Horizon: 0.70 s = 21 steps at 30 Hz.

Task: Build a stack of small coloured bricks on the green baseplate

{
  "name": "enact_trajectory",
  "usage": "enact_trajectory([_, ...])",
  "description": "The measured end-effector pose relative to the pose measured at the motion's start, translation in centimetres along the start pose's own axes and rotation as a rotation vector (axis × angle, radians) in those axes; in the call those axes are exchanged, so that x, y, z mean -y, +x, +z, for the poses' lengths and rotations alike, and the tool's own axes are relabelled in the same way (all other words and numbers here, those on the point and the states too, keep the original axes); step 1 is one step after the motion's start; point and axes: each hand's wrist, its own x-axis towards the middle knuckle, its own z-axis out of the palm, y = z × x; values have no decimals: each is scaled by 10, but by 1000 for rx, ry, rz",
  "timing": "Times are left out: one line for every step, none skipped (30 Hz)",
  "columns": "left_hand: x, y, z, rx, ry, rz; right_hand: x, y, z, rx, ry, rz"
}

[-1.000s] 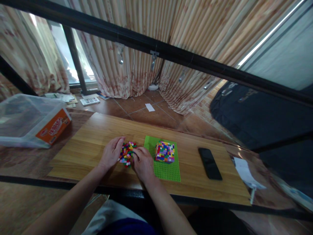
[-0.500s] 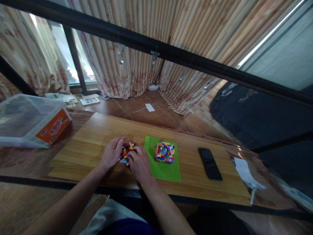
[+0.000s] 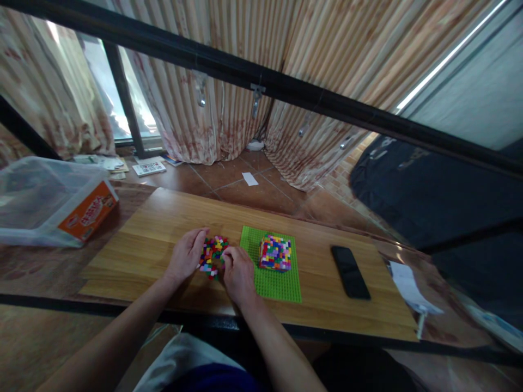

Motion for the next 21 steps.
enact_trajectory([0, 0, 0, 1, 2, -1, 0, 0, 1, 0, -12, -5])
enact_trajectory([0, 0, 0, 3, 4, -1, -1, 0, 2, 1, -26, -10])
enact_trajectory([-1, 0, 0, 5, 7, -1, -1, 0, 3, 4, -42, -15])
enact_trajectory([-1, 1, -1, 7, 9, -1, -2, 0, 4, 10, -60, -20])
enact_trajectory([-1, 1, -1, 6, 10, 0, -2, 0, 4, 20, -80, -28])
enact_trajectory([-2, 1, -1, 8, 10, 1, -3, 0, 5, 33, -100, -41])
enact_trajectory([-2, 1, -1, 9, 10, 2, -3, 0, 4, 49, -118, -59])
enact_trajectory([-2, 1, -1, 11, 9, 2, -3, 1, 4, 66, -132, -78])
enact_trajectory([-3, 1, -1, 12, 8, 1, -2, 1, 3, 83, -145, -95])
enact_trajectory([-3, 1, -1, 13, 7, 1, -2, 1, 2, 98, -155, -109])
enact_trajectory([-3, 0, -2, 11, 8, 0, -1, 1, 2, 111, -164, -117])
enact_trajectory([-4, 0, -2, 10, 10, 0, -1, 1, 1, 121, -173, -120])
enact_trajectory([-4, 0, -2, 7, 11, 1, 0, 1, 1, 130, -179, -121])
enact_trajectory([-4, 0, -2, 5, 14, 2, 0, 2, 1, 135, -180, -121])
enact_trajectory([-5, 0, -2, 5, 18, 2, 0, 2, 1, 140, -176, -122])
enact_trajectory([-5, 0, -2, 5, 21, 1, 0, 2, 1, 140, -168, -123])
enact_trajectory([-5, 0, -2, 5, 22, 0, -1, 2, 1, 137, -156, -125])
enact_trajectory([-5, 0, -2, 5, 21, -2, -2, 1, 0, 130, -143, -124])
enact_trajectory([-5, 0, -1, 5, 18, -4, -2, 1, 0, 121, -129, -123])
enact_trajectory([-5, 0, -1, 5, 16, -6, -3, -1, -1, 111, -116, -121])
enact_trajectory([-5, 0, -1, 4, 15, -7, -3, -2, -3, 101, -103, -118])
